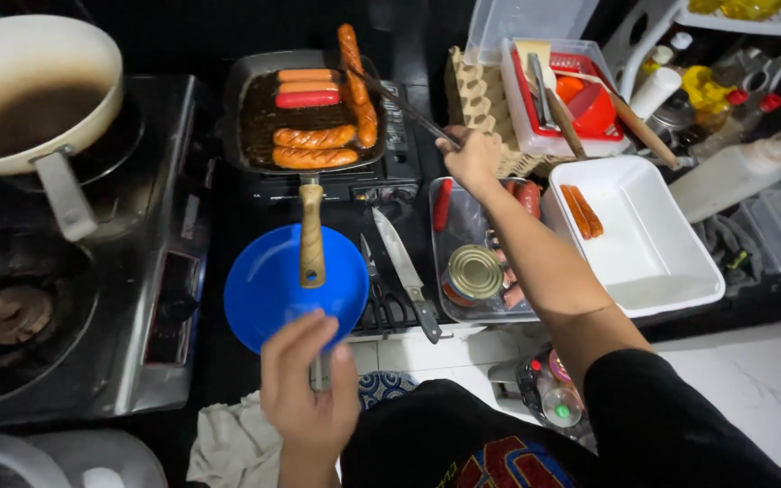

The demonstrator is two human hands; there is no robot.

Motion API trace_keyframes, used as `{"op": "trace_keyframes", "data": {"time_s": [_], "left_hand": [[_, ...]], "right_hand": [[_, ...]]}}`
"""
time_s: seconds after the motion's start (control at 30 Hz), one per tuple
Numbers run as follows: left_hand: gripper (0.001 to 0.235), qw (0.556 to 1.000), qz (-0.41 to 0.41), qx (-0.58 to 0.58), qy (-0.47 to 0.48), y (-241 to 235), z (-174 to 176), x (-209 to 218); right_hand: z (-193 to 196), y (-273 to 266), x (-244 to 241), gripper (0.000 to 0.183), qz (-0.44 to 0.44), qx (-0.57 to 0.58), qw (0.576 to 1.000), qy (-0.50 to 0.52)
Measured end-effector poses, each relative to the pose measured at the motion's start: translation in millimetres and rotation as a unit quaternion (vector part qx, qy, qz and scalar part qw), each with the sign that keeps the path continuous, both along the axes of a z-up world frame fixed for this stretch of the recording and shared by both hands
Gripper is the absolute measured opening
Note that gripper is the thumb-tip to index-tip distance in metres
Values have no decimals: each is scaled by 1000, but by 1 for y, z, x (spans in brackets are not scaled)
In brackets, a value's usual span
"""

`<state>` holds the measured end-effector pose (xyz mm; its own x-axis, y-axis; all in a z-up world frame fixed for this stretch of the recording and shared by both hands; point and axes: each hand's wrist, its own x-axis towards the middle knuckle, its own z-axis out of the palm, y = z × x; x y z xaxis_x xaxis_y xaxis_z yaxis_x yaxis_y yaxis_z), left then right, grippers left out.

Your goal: Frying sausages in a grill pan on a stove and organizing them into a plastic container using tongs.

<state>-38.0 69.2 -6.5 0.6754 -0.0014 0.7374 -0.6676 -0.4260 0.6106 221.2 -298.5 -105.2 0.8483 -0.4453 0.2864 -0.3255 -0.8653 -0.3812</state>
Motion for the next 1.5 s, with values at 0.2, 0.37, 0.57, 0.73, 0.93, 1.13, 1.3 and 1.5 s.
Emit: {"op": "trace_keyframes", "data": {"time_s": [0.2, 0.37, 0.57, 0.73, 0.93, 1.13, 1.3, 1.5], "left_hand": [[27, 994, 53, 98, 11, -13, -30, 86], [33, 989, 34, 138, 30, -18, -55, 118], [30, 997, -28, 74, 13, -45, -45, 123], [29, 997, -70, 16, -7, -56, -32, 119], [20, 999, -43, 14, 30, -63, -20, 107], [22, 997, -77, 17, 8, -75, -20, 101], [24, 998, -46, 37, 27, -72, -18, 94], [26, 997, -42, 19, 60, -68, -12, 86]], "right_hand": [[-16, 3, -22, 19, 2, 308, 951, -10], [-4, 7, -78, 21, 9, 601, 796, -78], [47, -34, -233, 20, -103, 586, 788, -157], [49, -101, -383, 22, -277, 438, 802, -297], [20, -155, -471, 17, -381, 393, 812, -200], [22, -172, -414, 32, -347, 214, 910, 73], [52, -172, -352, 31, -268, -2, 918, 293], [47, -196, -336, 32, -232, -111, 901, 349]]}}
